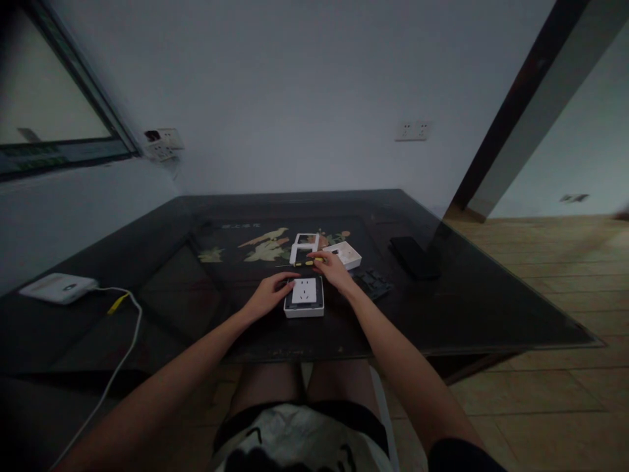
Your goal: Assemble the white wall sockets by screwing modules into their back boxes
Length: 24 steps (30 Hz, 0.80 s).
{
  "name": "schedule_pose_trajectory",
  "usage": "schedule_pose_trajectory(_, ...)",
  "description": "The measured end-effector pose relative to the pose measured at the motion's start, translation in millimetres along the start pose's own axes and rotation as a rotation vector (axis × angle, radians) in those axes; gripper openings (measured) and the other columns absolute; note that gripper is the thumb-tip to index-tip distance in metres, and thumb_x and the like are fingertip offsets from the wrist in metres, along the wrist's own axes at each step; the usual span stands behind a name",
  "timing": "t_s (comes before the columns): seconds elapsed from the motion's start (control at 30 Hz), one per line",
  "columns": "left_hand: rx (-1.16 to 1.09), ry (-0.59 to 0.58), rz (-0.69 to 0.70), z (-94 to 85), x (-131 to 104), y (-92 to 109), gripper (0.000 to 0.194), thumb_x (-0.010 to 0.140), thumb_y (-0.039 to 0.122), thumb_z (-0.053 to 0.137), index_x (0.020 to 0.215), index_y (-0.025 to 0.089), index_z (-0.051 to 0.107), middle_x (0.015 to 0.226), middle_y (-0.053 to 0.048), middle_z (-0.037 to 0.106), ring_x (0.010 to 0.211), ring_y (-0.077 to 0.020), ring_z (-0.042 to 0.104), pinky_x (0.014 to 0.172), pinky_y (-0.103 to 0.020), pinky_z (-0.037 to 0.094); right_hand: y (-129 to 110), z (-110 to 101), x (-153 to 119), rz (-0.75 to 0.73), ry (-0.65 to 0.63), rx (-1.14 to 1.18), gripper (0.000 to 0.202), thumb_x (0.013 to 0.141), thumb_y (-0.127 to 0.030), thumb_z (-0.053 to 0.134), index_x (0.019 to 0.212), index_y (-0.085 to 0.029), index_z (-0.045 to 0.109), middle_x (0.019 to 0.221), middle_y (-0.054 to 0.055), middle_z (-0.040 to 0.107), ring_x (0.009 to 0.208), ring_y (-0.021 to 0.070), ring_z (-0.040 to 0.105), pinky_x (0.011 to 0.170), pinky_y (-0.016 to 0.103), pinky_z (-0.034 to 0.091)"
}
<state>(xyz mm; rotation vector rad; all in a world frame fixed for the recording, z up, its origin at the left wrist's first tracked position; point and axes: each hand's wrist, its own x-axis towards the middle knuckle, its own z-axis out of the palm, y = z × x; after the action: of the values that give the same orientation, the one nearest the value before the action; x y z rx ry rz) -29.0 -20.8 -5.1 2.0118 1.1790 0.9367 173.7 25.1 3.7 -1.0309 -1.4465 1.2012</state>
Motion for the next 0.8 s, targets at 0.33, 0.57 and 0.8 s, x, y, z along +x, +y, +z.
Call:
schedule_pose_trajectory(0.33, -0.061, 0.162, -0.027, -8.1, 5, 3, 0.025, 0.086, 0.023, 0.045, 0.102, 0.018, 0.063, 0.101, -0.006, 0.07, 0.096, -0.0191, 0.065, 0.087, -0.033, 0.05, 16, -2, 6, -0.232, 0.003, -0.48, 0.022, 0.073, -0.008, 0.058, 0.091, -0.017, 0.069, 0.091, 0.006, 0.07, 0.089, 0.0178, 0.064, 0.086, 0.038, 0.048)
schedule_pose_trajectory(0.57, 0.16, 0.256, -0.013, -22.6, 7, -13, 0.026, 0.083, 0.015, 0.045, 0.1, 0.018, 0.063, 0.1, -0.005, 0.068, 0.094, -0.0191, 0.063, 0.086, -0.033, 0.049, 17, -7, 8, -0.268, -0.077, -0.618, 0.025, 0.078, -0.006, 0.056, 0.092, -0.019, 0.072, 0.097, 0.007, 0.069, 0.096, 0.0185, 0.061, 0.089, 0.037, 0.046)
schedule_pose_trajectory(0.8, 0.394, 0.048, -0.024, -35.5, 14, -21, 0.023, 0.079, 0.016, 0.054, 0.1, 0.019, 0.063, 0.101, -0.006, 0.066, 0.094, -0.0209, 0.061, 0.086, -0.036, 0.049, 21, -10, 10, -0.293, -0.153, -0.603, 0.033, 0.081, -0.003, 0.05, 0.1, -0.02, 0.071, 0.102, 0.008, 0.067, 0.098, 0.0193, 0.06, 0.091, 0.039, 0.045)
